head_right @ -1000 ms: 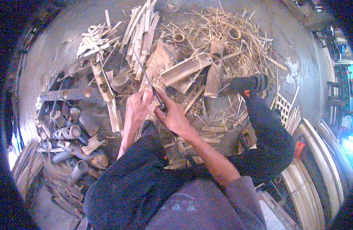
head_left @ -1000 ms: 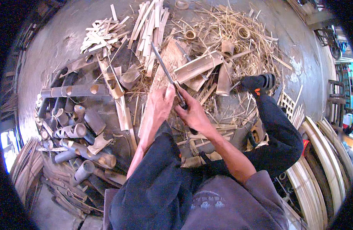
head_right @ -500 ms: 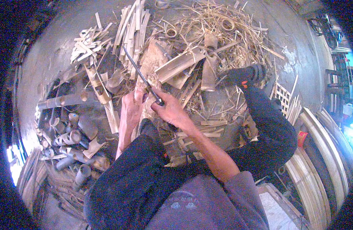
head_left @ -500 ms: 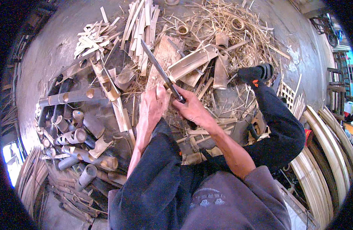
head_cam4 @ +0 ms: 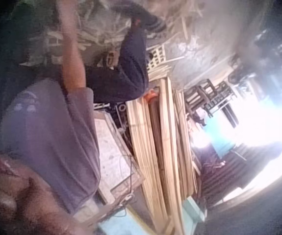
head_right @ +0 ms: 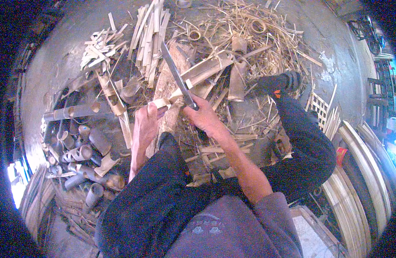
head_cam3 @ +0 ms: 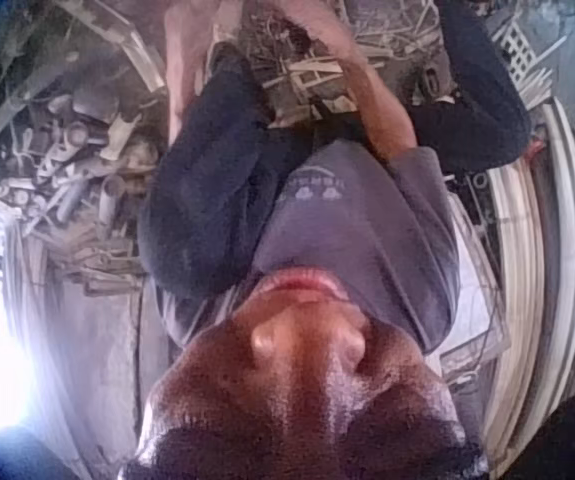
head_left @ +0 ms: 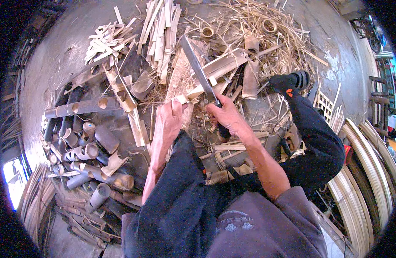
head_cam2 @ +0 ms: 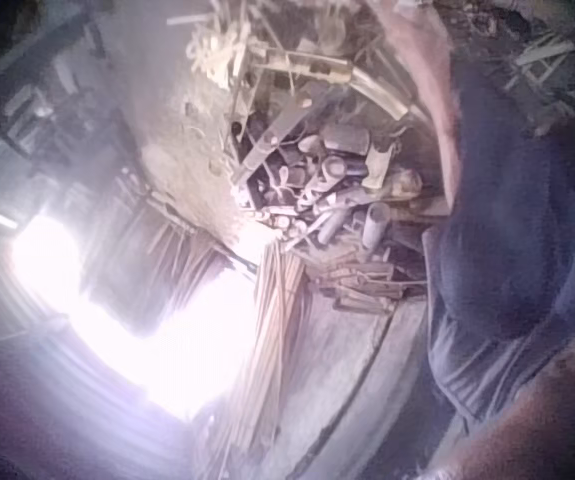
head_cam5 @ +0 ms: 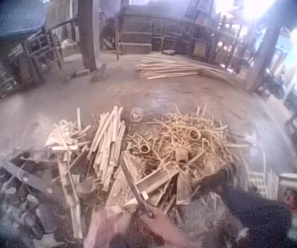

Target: The person sits on the floor and uses a knife to split bamboo strips into thinner pieces. They repeatedly hold the bamboo, cut it, and set the pieces aside among other bamboo scraps.

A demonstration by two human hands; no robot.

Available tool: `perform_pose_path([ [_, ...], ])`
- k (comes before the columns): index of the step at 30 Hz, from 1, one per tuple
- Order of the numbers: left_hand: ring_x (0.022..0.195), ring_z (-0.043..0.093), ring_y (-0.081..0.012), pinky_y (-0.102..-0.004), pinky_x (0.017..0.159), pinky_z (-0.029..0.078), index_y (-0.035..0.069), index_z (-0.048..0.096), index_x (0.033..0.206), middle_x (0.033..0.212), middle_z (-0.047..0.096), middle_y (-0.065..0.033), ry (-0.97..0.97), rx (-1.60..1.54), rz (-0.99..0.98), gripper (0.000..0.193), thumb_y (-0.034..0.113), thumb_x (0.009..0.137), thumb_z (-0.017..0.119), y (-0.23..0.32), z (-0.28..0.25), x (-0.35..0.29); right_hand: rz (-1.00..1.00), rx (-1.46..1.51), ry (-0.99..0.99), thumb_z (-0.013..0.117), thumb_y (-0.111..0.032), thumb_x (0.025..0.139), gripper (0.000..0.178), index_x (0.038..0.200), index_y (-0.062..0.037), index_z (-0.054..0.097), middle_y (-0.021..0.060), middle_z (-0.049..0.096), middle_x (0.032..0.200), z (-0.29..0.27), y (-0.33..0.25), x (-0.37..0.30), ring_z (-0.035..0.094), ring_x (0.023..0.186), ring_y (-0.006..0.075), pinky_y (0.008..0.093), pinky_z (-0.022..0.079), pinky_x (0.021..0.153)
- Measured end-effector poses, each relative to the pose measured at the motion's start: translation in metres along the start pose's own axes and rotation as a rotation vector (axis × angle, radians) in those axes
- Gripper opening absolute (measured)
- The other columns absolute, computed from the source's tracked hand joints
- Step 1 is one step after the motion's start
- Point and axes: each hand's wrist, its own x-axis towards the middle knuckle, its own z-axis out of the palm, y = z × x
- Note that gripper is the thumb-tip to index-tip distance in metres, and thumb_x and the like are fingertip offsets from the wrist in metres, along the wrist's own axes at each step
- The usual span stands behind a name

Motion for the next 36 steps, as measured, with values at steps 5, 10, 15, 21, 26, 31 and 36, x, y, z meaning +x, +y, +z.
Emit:
perform_pose_path([
  [5,0.093,0.068,-0.0285,-0.0333,0.082,0.053,-0.014,0.059,0.104,0.092,0.069,-0.0228,-0.048,-0.387,-0.141,0.045,0.026,0.098,0.038,0.006,-0.005,-0.007,0.057,0.123,0.02,0.057,-0.01,0.087,0.028,0.115,-0.008,0.054,-0.0035,0.048,0.062,-0.007,0.021,0.015,0.042,0.048,0.0053,0.0218,0.035,0.041],
  [10,0.096,0.067,-0.0296,-0.035,0.086,0.053,-0.015,0.055,0.111,0.098,0.066,-0.0256,-0.084,-0.488,-0.08,0.049,0.027,0.1,0.033,-0.007,-0.009,-0.01,0.168,0.243,0.03,0.058,-0.008,0.087,0.019,0.105,-0.0104,0.051,-0.0035,0.045,0.061,-0.027,0.02,0.02,0.042,0.046,0.0051,0.0222,0.036,0.04],
  [15,0.085,0.069,-0.0287,-0.0349,0.073,0.056,-0.008,0.06,0.099,0.09,0.069,-0.0196,-0.141,-0.229,-0.176,0.044,0.032,0.099,0.041,0.014,-0.012,0.025,-0.047,-0.093,-0.06,0.054,-0.013,0.087,0.047,0.134,-0.0112,0.047,-0.0024,0.047,0.06,0.016,0.034,0.018,0.046,0.045,0.008,0.0249,0.04,0.04],
  [21,0.075,0.066,-0.0249,-0.039,0.07,0.052,0.003,0.06,0.103,0.079,0.066,-0.0111,0.11,0.141,0.524,0.029,0.03,0.093,0.057,-0.001,0.008,0.09,0.197,-0.162,-0.241,0.054,-0.014,0.083,0.054,0.135,-0.0029,0.045,-0.0012,0.046,0.058,0.025,0.094,0.03,0.047,0.043,0.0104,0.0271,0.04,0.04],
  [26,0.063,0.059,-0.0151,-0.0296,0.059,0.049,0.001,0.062,0.096,0.071,0.061,-0.0023,-0.197,-0.462,0.272,0.035,0.034,0.087,0.066,-0.01,0.033,0.108,0.046,-0.459,-0.21,0.06,-0.025,0.077,0.025,0.079,0.0002,0.062,0.0095,0.06,0.059,0.015,0.099,0.048,0.059,0.05,0.0213,0.039,0.049,0.052],
  [31,0.055,0.052,-0.0083,-0.0255,0.049,0.042,0.003,0.061,0.081,0.063,0.055,0.0007,-0.21,-0.435,0.137,0.036,0.039,0.088,0.067,-0.015,0.037,0.114,-0.154,-0.801,-0.129,0.057,-0.021,0.079,0.039,0.115,-0.0079,0.064,0.0136,0.06,0.064,0.004,0.111,0.058,0.06,0.057,0.0248,0.0386,0.048,0.057],
  [36,0.054,0.049,-0.0065,-0.0256,0.049,0.04,0.005,0.06,0.073,0.06,0.052,0.0027,-0.03,-0.417,0.172,0.041,0.043,0.087,0.066,-0.017,0.033,0.114,-0.053,-0.854,-0.328,0.059,-0.035,0.081,0.038,0.101,-0.0025,0.062,0.0241,0.066,0.084,-0.007,0.09,0.057,0.065,0.078,0.0401,0.0485,0.05,0.07],
])
